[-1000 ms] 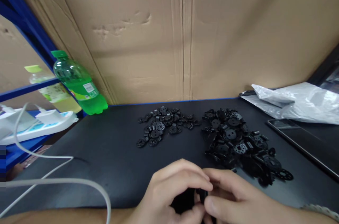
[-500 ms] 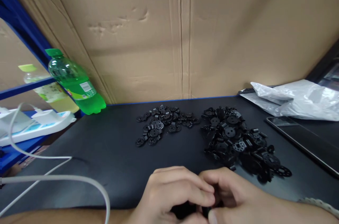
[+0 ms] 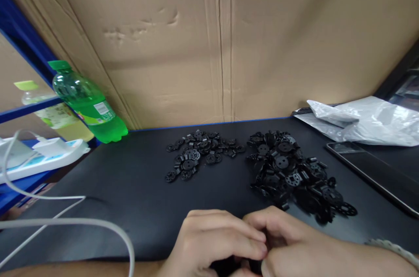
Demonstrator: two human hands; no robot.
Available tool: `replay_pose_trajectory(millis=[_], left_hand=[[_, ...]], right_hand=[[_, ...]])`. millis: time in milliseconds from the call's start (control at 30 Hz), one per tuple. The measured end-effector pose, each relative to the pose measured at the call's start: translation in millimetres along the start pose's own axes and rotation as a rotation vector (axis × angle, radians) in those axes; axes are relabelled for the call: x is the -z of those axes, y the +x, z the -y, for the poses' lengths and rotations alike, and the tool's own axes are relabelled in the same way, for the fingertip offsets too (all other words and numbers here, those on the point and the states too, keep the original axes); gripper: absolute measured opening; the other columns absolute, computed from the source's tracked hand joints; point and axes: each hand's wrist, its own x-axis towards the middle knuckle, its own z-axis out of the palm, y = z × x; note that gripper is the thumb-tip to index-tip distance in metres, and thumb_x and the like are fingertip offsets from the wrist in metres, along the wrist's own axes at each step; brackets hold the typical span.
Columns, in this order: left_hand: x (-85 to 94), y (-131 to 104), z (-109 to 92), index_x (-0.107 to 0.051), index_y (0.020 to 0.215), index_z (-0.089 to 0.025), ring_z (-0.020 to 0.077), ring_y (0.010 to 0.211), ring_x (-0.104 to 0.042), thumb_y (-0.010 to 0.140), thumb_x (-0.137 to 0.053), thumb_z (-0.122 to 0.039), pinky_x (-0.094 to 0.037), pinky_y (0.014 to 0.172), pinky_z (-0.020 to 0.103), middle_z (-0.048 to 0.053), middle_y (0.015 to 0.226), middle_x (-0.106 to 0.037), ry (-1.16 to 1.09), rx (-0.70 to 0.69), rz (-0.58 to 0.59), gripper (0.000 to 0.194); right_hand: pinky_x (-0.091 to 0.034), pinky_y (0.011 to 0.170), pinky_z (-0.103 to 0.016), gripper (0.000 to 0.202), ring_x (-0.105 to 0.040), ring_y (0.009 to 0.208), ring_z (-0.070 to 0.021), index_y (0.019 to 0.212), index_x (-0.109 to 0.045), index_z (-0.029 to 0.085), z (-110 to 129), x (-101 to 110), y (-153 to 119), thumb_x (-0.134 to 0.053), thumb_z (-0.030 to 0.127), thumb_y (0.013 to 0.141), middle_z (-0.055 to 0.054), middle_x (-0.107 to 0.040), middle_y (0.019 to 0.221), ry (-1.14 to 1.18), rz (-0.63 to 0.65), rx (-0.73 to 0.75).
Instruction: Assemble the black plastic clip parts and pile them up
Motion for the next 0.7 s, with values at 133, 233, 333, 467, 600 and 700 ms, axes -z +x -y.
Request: replay_pose_trajectory(millis=[133, 233, 333, 467, 600, 700], left_hand=[[-4.3, 0.2, 2.2, -0.077, 0.096, -0.009, 0.0209, 0.084, -0.077, 0.081, -0.077, -0.009, -0.057, 0.082, 0.023, 0.014, 0.09, -0.08, 0.026, -0.017, 0.015, 0.016], [-6.6, 1.5, 2.1, -0.077, 0.096, -0.009, 0.0214, 0.083, -0.076, 0.08, -0.078, -0.01, -0.056, 0.08, 0.024, 0.014, 0.088, -0.08, 0.023, -0.008, 0.016, 0.016], [-6.7, 3.7, 0.5, -0.078, 0.093, -0.012, 0.0209, 0.076, -0.076, 0.078, -0.081, -0.013, -0.057, 0.074, 0.025, 0.012, 0.086, -0.08, 0.027, 0.041, -0.001, 0.016], [-5.6, 5.3, -0.8, -0.079, 0.091, -0.016, 0.0196, 0.068, -0.073, 0.08, -0.08, -0.019, -0.056, 0.066, 0.026, 0.01, 0.083, -0.081, 0.013, 0.092, 0.003, 0.012], [-5.9, 4.4, 0.5, -0.08, 0.092, -0.019, 0.0183, 0.064, -0.071, 0.084, -0.076, -0.027, -0.056, 0.062, 0.025, 0.009, 0.08, -0.08, -0.013, 0.091, -0.004, 0.012], [-5.4, 0.8, 2.3, -0.076, 0.084, -0.018, 0.0178, 0.066, -0.071, 0.079, -0.078, -0.013, -0.058, 0.063, 0.024, 0.008, 0.079, -0.079, -0.052, 0.122, -0.079, 0.007]], right_hand=[[-0.033, 0.065, -0.023, 0.018, -0.041, 0.078, -0.0153, 0.071, -0.055, 0.018, 5.8, -4.6, -6.4, -0.054, 0.019, 0.053, 0.003, -0.047, 0.075, -0.075, -0.092, -0.043], [-0.035, 0.072, -0.026, 0.019, -0.043, 0.088, -0.0186, 0.07, -0.051, 0.02, 11.5, -8.8, -8.3, -0.049, 0.02, 0.051, 0.001, -0.047, 0.082, -0.088, -0.103, -0.049], [-0.036, 0.076, -0.028, 0.022, -0.044, 0.091, -0.021, 0.071, -0.051, 0.02, 17.7, -11.4, -9.0, -0.046, 0.022, 0.049, 0.0, -0.049, 0.082, -0.066, -0.042, -0.005], [-0.037, 0.081, -0.031, 0.023, -0.045, 0.094, -0.0229, 0.072, -0.053, 0.022, 21.9, -10.4, -8.5, -0.046, 0.024, 0.05, 0.0, -0.049, 0.08, -0.038, 0.041, 0.068], [-0.039, 0.081, -0.03, 0.019, -0.047, 0.091, -0.0213, 0.069, -0.052, 0.021, 14.2, -4.8, -3.2, -0.047, 0.023, 0.051, -0.001, -0.049, 0.082, -0.059, 0.1, 0.139], [-0.035, 0.066, -0.025, 0.016, -0.042, 0.074, -0.0147, 0.071, -0.049, 0.021, 6.0, -0.1, -2.0, -0.046, 0.02, 0.056, 0.002, -0.046, 0.075, -0.029, 0.087, 0.172]])
